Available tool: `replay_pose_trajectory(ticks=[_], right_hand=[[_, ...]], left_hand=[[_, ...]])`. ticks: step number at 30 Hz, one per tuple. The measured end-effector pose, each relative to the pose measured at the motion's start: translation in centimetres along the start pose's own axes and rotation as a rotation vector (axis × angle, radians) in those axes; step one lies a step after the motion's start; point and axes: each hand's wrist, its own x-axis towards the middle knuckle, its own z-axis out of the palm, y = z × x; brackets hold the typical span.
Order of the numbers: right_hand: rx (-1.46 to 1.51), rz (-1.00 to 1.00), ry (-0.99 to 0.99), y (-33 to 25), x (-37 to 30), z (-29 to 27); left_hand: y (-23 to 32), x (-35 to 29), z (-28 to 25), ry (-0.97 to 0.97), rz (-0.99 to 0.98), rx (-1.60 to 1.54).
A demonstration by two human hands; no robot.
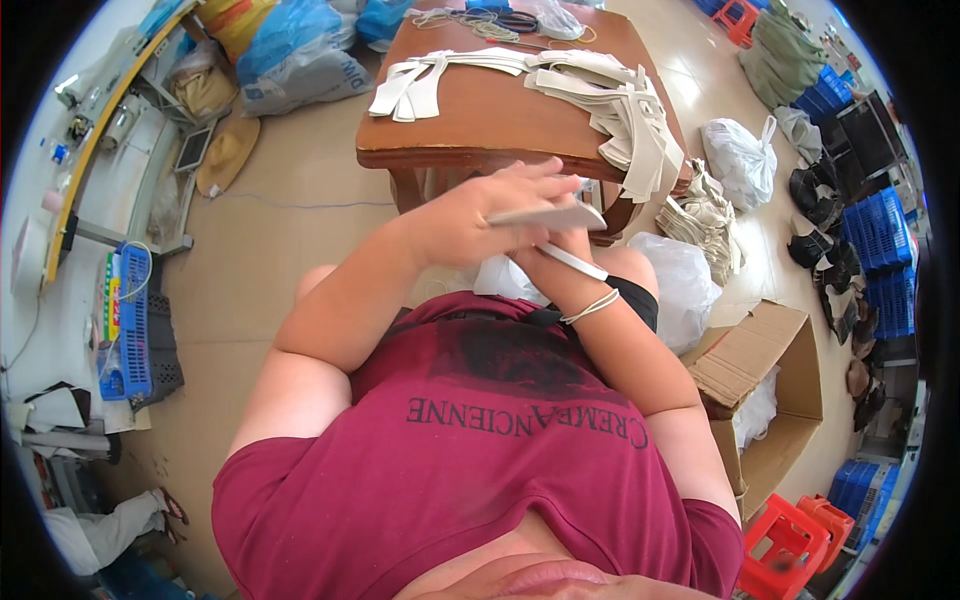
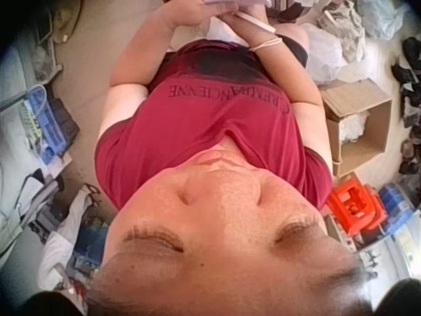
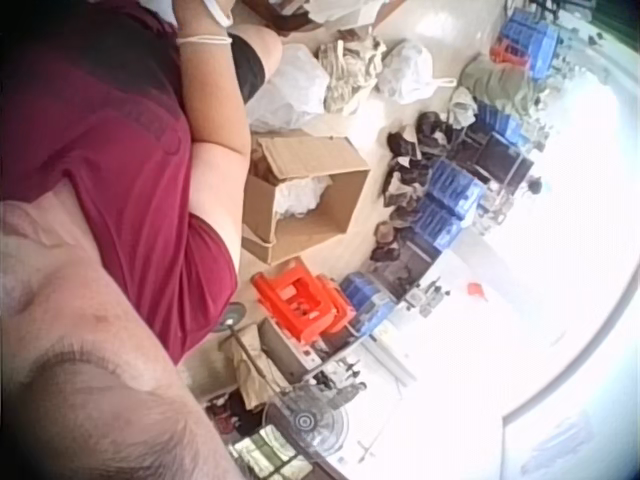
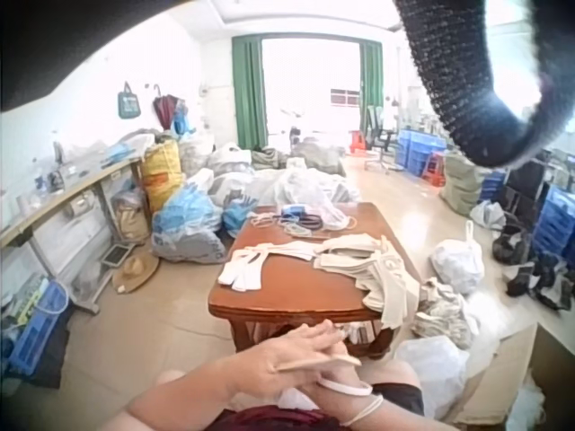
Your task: The person is sorting and separating white textile/leather shoe lining or upper components from a large stack on a table.
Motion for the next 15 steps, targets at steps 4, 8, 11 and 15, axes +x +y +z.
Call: replay_pose_trajectory(ticks=[4,8,11,15], right_hand=[[-0.199,0.163,-0.062,-0.1,-0.3,-2.1],[-0.307,0.147,0.038,1.7,-0.9,-3.0],[-0.378,0.164,0.052,1.2,-0.7,-3.5],[-0.395,0.117,0.031,0.6,-0.3,-3.7]], left_hand=[[-0.3,-2.2,-2.7,0.400,-0.322,-0.476],[-0.1,-4.1,-6.5,0.695,-0.354,-0.479],[1.0,-4.8,-7.8,0.739,-0.375,-0.336],[1.5,-5.4,-8.1,0.658,-0.384,-0.348]])
